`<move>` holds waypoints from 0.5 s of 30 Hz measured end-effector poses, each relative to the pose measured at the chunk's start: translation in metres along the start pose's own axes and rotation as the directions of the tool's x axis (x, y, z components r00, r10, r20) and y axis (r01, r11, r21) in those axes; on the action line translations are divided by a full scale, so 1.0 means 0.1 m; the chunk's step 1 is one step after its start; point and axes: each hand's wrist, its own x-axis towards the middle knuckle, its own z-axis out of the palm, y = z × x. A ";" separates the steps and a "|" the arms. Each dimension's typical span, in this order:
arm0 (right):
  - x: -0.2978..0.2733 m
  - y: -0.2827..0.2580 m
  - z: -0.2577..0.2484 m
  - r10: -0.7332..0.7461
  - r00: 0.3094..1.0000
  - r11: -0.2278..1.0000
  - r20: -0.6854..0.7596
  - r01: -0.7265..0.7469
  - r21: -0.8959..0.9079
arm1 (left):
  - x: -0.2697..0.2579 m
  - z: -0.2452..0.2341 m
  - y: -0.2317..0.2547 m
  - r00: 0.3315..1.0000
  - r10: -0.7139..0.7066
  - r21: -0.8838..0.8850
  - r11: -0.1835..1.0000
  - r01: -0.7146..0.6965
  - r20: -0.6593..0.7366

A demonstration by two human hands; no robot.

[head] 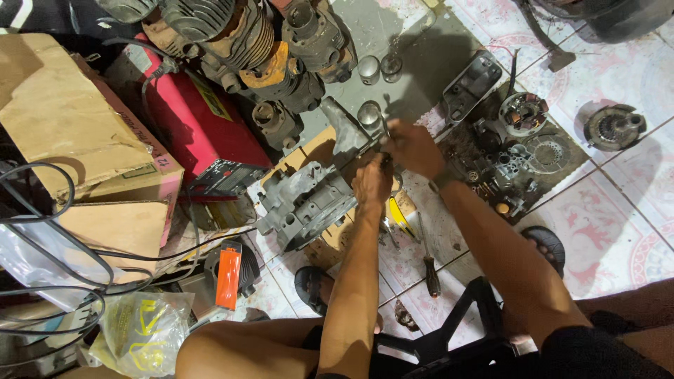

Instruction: The person cleans a metallic engine casing with a yellow sponge, then uses a wrench to tighten bolts on the casing. The person handles the casing and tools directly with both hands.

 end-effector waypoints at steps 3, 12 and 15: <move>-0.25 -0.11 -0.05 0.007 0.995 0.998 -0.102 -0.013 -0.059 | -0.11 -0.13 0.05 1.000 -0.005 0.006 1.000 0.005 -0.004; -0.66 -0.47 -0.23 0.076 0.943 0.997 -0.325 -0.076 0.014 | -0.16 -0.18 0.13 1.000 0.002 -0.046 0.999 -0.003 -0.017; -0.74 -0.39 -0.26 0.070 0.961 0.996 -0.268 -0.084 -0.043 | -0.07 -0.12 0.05 1.000 0.020 0.000 1.000 -0.020 -0.013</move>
